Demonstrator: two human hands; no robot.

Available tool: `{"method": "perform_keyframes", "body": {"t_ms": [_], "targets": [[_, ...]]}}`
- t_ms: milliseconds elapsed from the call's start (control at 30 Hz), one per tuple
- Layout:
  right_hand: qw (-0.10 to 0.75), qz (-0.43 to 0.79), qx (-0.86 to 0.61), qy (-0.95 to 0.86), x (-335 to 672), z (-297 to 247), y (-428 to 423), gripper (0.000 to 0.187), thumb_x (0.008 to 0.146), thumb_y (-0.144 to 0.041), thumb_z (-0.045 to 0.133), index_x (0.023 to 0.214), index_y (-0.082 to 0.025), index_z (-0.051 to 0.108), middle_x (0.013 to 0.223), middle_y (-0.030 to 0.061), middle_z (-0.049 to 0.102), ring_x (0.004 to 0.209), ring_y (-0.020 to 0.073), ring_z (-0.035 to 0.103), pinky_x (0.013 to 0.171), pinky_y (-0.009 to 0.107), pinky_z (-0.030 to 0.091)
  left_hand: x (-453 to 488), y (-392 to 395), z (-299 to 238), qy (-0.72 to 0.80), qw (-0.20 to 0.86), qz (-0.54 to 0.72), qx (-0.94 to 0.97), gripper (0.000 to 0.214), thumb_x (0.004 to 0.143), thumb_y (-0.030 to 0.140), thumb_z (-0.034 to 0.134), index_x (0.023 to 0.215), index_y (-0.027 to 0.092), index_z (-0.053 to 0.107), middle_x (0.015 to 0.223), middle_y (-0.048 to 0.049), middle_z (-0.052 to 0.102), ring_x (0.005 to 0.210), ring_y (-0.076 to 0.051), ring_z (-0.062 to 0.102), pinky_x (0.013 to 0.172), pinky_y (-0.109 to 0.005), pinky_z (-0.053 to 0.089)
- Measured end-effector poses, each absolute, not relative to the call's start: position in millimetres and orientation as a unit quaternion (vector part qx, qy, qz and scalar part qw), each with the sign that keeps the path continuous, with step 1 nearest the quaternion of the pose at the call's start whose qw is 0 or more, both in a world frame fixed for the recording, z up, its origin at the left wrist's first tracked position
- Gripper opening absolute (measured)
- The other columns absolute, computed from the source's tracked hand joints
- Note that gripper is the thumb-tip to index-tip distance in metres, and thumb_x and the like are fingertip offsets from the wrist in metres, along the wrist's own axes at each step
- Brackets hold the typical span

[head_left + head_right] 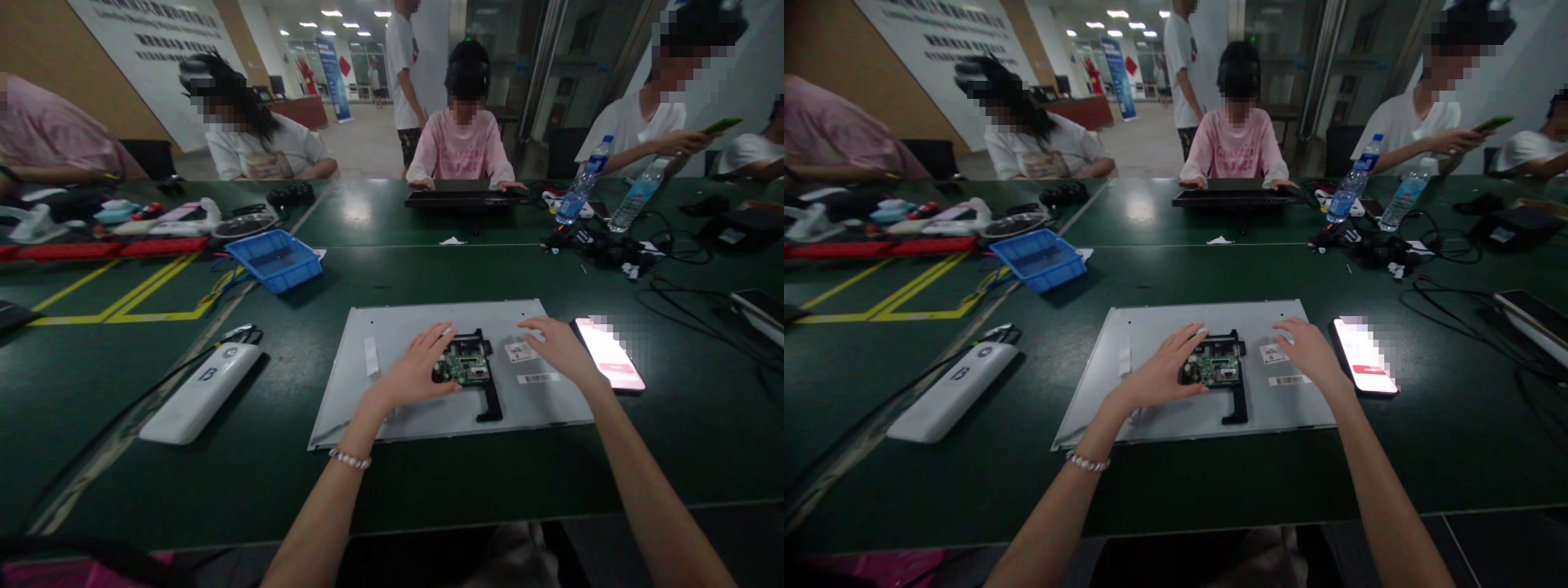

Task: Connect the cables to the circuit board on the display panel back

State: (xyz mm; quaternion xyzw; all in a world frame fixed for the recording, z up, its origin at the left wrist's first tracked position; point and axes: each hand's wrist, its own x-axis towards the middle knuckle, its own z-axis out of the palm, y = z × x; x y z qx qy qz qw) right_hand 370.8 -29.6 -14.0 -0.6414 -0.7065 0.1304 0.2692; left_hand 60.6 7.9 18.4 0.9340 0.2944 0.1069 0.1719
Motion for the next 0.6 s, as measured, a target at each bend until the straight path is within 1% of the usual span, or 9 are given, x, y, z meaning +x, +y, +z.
{"method": "perform_keyframes", "body": {"t_ms": [67, 133, 300, 367, 500, 600], "targets": [[0.274, 0.158, -0.670, -0.672, 388.9, -23.9, -36.4, 0.029, 0.081, -0.026, 0.054, 0.108, -0.021, 0.065, 0.109, 0.0085, 0.063, 0.095, 0.0211, 0.061, 0.083, 0.037, 0.048, 71.4, 1.8, 20.0, 0.268, 0.150, 0.114, 0.945, 0.079, 0.081, 0.044, 0.060, 0.144, 0.025, 0.016, 0.152, -0.0058, 0.017, 0.140, -0.023, 0.013, 0.114, -0.043, 0.017], [0.286, 0.189, -0.677, -0.651, 396.1, -33.3, -40.4, 0.031, 0.079, -0.028, 0.057, 0.108, -0.021, 0.065, 0.109, 0.0083, 0.063, 0.089, 0.0194, 0.062, 0.077, 0.034, 0.050, 80.8, -3.4, 18.3, 0.244, 0.134, 0.112, 0.954, 0.071, 0.084, 0.041, 0.058, 0.143, 0.024, 0.023, 0.150, -0.0051, 0.024, 0.139, -0.021, 0.016, 0.114, -0.042, 0.017], [0.290, 0.209, -0.670, -0.650, 388.2, -44.3, -43.6, 0.037, 0.076, -0.023, 0.056, 0.113, -0.021, 0.063, 0.100, 0.0068, 0.064, 0.080, 0.0162, 0.062, 0.075, 0.031, 0.049, 92.4, -9.2, 9.9, 0.219, 0.117, 0.084, 0.965, 0.055, 0.089, 0.035, 0.052, 0.139, 0.022, 0.032, 0.145, -0.0055, 0.035, 0.135, -0.019, 0.029, 0.111, -0.038, 0.023], [0.283, 0.211, -0.682, -0.641, 385.5, -42.6, -44.9, 0.034, 0.077, -0.024, 0.055, 0.110, -0.022, 0.064, 0.092, 0.0056, 0.066, 0.077, 0.0163, 0.062, 0.074, 0.031, 0.049, 93.4, -9.9, 8.5, 0.221, 0.113, 0.073, 0.966, 0.050, 0.090, 0.032, 0.048, 0.137, 0.022, 0.034, 0.143, -0.0048, 0.037, 0.132, -0.019, 0.033, 0.109, -0.037, 0.026], [0.304, 0.216, -0.715, -0.591, 382.1, -34.2, -48.0, 0.024, 0.078, -0.032, 0.056, 0.097, -0.022, 0.068, 0.082, 0.0037, 0.068, 0.076, 0.0179, 0.064, 0.071, 0.031, 0.049, 94.1, -10.1, 9.1, 0.225, 0.107, 0.071, 0.966, 0.047, 0.091, 0.028, 0.047, 0.136, 0.023, 0.036, 0.140, -0.0036, 0.041, 0.128, -0.019, 0.037, 0.107, -0.037, 0.029], [0.349, 0.296, -0.689, -0.562, 371.4, -27.7, -49.6, 0.024, 0.076, -0.035, 0.059, 0.094, -0.020, 0.066, 0.083, 0.0038, 0.068, 0.076, 0.0178, 0.064, 0.068, 0.030, 0.049, 94.8, -9.4, 9.7, 0.226, 0.109, 0.072, 0.965, 0.046, 0.091, 0.028, 0.047, 0.135, 0.024, 0.037, 0.139, -0.0029, 0.043, 0.127, -0.019, 0.039, 0.106, -0.036, 0.030]]}}
